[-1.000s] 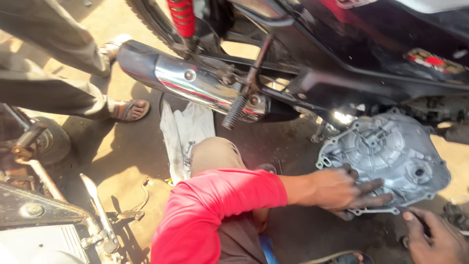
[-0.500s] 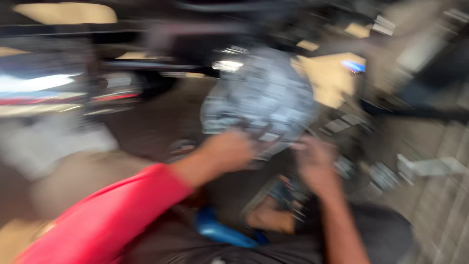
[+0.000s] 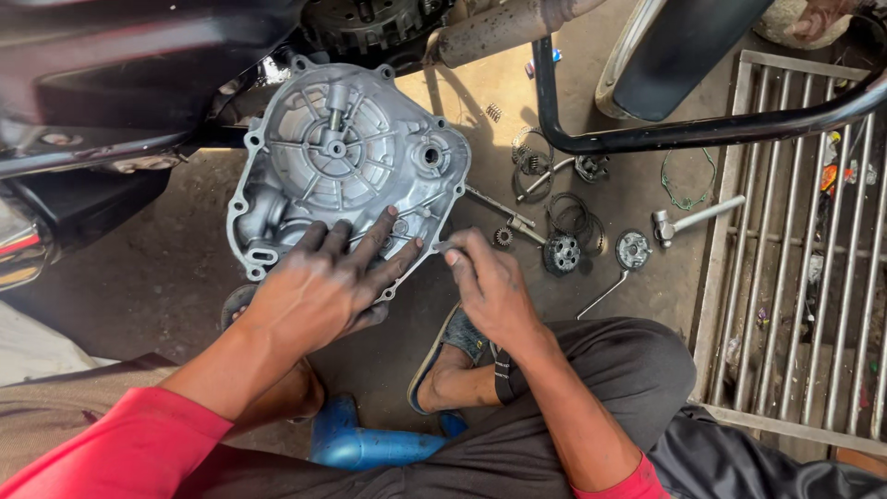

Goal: The person sits on the floor of a motorcycle repair shop and scrapes the surface and edges of an aluminum engine crankcase cover with a small blade, working around the cover's ribs and bolt holes. They reposition the cover and continue scraping the mating surface and side areas.

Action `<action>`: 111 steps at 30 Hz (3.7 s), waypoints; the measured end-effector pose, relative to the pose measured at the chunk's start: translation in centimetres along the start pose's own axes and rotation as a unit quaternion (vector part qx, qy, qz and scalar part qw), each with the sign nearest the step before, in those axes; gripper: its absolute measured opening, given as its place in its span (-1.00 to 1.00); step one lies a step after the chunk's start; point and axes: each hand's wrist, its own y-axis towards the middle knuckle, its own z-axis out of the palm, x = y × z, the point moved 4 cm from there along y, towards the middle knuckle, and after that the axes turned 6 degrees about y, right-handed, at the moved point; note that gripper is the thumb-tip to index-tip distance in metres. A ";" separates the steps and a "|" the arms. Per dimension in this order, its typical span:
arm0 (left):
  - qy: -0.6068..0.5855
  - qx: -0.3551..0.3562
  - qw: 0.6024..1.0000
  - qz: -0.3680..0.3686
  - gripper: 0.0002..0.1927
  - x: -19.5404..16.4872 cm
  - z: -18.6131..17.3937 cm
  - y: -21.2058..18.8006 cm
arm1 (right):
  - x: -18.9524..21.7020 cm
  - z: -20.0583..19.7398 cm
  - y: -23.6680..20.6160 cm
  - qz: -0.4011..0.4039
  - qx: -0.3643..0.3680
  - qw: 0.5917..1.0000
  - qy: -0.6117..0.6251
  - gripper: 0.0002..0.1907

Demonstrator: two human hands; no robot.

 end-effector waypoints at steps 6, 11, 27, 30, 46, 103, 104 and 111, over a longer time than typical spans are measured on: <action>0.010 0.021 1.000 -0.007 -0.05 -0.1 -0.3 0.2 | -0.3 0.2 -0.5 -0.028 -0.010 0.999 -0.033 -0.91; 0.010 0.004 1.000 -0.007 -0.05 0.0 -0.5 0.1 | 0.0 0.0 -0.5 -0.045 -0.030 0.997 -0.053 -0.92; 0.008 0.001 1.000 -0.009 -0.03 0.0 -0.2 0.1 | -0.1 0.4 -1.2 -0.054 -0.033 0.997 -0.055 -0.93; 0.006 0.002 1.000 -0.008 -0.02 0.0 -0.1 0.0 | 0.1 0.5 -1.7 -0.080 -0.052 0.992 -0.080 -0.93; 0.004 0.007 1.000 -0.009 0.01 -0.1 -0.2 0.0 | 0.2 2.1 -2.9 -0.116 -0.074 0.983 -0.122 -0.83; 0.011 0.008 1.000 -0.005 0.03 -0.1 -0.9 -0.1 | 0.6 2.6 -3.3 -0.130 -0.088 0.976 -0.153 -0.83; 0.012 0.006 1.000 -0.005 0.04 -0.1 -0.9 -0.1 | 0.6 2.7 -3.3 -0.134 -0.085 0.976 -0.151 -0.83; 0.019 0.018 1.000 0.000 0.06 0.0 -1.0 -0.1 | 0.7 2.9 -3.1 -0.141 -0.070 0.976 -0.152 -0.86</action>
